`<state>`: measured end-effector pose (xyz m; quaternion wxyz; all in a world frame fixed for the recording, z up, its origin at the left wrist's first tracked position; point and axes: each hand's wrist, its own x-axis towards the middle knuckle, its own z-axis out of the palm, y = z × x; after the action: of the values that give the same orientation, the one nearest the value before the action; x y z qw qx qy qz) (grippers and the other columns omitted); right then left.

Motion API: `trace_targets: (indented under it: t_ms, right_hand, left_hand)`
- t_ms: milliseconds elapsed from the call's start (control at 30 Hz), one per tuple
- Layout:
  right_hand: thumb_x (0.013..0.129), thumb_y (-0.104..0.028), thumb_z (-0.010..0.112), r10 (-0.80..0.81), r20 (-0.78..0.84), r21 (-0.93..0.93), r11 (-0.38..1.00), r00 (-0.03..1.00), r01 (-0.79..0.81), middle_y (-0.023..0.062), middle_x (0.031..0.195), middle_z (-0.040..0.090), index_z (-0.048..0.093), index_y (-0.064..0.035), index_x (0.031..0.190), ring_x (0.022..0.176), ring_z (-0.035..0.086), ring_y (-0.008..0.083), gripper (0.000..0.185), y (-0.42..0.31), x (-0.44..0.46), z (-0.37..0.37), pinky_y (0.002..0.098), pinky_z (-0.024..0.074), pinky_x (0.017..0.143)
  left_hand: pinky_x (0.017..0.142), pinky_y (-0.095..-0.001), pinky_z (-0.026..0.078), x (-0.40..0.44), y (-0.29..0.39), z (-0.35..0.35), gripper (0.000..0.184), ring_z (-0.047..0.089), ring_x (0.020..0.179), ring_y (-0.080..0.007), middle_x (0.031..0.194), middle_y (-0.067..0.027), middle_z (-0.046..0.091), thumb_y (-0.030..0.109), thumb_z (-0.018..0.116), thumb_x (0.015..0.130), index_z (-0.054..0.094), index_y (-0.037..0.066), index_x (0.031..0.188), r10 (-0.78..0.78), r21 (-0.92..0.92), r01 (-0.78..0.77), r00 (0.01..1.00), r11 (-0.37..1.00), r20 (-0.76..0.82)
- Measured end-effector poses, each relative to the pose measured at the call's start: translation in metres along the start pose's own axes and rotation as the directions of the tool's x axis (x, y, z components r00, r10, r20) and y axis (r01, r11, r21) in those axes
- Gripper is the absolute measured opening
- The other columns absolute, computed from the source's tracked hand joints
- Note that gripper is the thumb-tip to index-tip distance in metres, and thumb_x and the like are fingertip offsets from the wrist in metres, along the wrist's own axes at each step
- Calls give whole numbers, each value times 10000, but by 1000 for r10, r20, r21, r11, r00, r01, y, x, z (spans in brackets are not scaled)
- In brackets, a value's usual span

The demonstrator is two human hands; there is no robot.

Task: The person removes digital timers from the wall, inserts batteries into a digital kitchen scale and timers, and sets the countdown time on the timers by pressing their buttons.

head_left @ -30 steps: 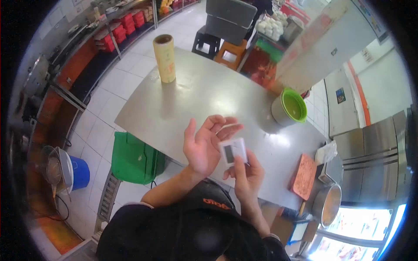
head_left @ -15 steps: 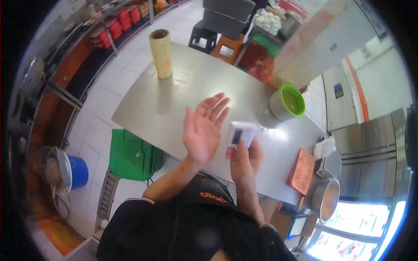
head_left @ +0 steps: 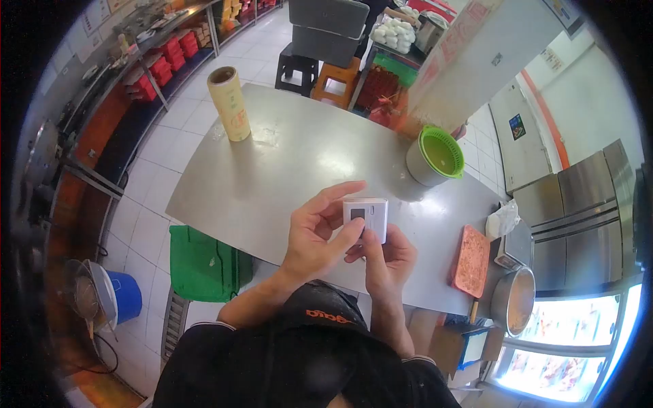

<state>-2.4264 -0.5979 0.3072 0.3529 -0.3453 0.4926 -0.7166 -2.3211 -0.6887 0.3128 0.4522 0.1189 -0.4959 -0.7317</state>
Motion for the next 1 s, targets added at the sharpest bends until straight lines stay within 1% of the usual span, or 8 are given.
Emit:
trace_targets:
  t_ms: [133, 200, 300, 400, 733, 800, 900, 1000]
  right_hand:
    - [974, -60, 617, 10, 1, -69, 998, 1000, -9, 129, 918, 704, 620, 61, 1103, 740, 697, 160, 177, -3, -4, -1, 290, 595, 665]
    - [972, -52, 617, 1, -18, -76, 997, 1000, -2, 130, 920, 704, 619, 62, 1101, 744, 696, 157, 173, -6, -6, 1, 287, 595, 673]
    - [967, -38, 619, -20, -30, -91, 996, 999, 17, 128, 918, 702, 617, 62, 1090, 751, 695, 152, 158, -7, -7, 4, 284, 595, 684]
    - [962, -29, 623, -17, -18, -114, 993, 1000, 15, 124, 911, 700, 618, 57, 1069, 757, 696, 150, 137, -8, -9, 5, 284, 597, 687]
    - [954, -28, 630, 49, 19, -196, 980, 999, -44, 114, 852, 695, 623, 63, 1056, 743, 698, 147, 136, -9, -15, 2, 272, 593, 667]
    - [960, -43, 629, 38, 35, -218, 976, 999, -29, 112, 851, 696, 623, 70, 1072, 726, 693, 150, 159, -6, -17, 2, 271, 582, 651]
    - [956, -44, 636, 37, 56, -266, 964, 998, -20, 110, 851, 698, 626, 77, 1087, 727, 694, 149, 178, -1, -19, 0, 273, 578, 646]
    - [950, -38, 645, 76, 64, -283, 957, 995, -55, 108, 847, 699, 631, 77, 1086, 740, 698, 143, 179, 0, -20, 1, 276, 586, 655]
  left_hand:
    - [848, -268, 542, 3, 6, 4, 398, 660, 956, -118, 1076, -97, 698, -55, 589, 891, 575, -8, 1286, -103, 13, 103, 995, 995, -17]
    - [726, -245, 550, 5, 8, 7, 348, 651, 910, -98, 1079, -100, 698, -41, 587, 890, 600, -4, 1236, -273, -224, 266, 962, 938, -1]
    - [642, -257, 544, 3, 13, 14, 338, 654, 848, -125, 1106, -144, 696, -18, 591, 880, 600, -13, 1218, -369, -285, 355, 930, 890, 7]
    - [508, -227, 494, 2, 12, 15, 299, 657, 780, -97, 1023, -110, 714, -25, 594, 885, 609, -15, 1183, -338, -267, 315, 940, 911, -46]
    - [517, -237, 533, 0, 12, 4, 242, 652, 664, -92, 934, -126, 720, -17, 628, 853, 632, -50, 1092, -280, -82, 272, 954, 959, -106]
    - [787, -285, 575, -2, 17, -4, 263, 692, 905, -163, 1024, -143, 712, -63, 549, 861, 616, -37, 1114, -339, 77, 340, 940, 937, -25]
    - [822, -307, 578, -3, 16, -8, 278, 693, 929, -181, 1032, -153, 708, -73, 524, 851, 608, -46, 1114, -338, 131, 336, 941, 933, -7]
    - [673, -262, 577, -4, 15, -5, 323, 684, 851, -151, 1021, -146, 706, -32, 579, 807, 608, -61, 1128, -341, 12, 342, 939, 940, -46]
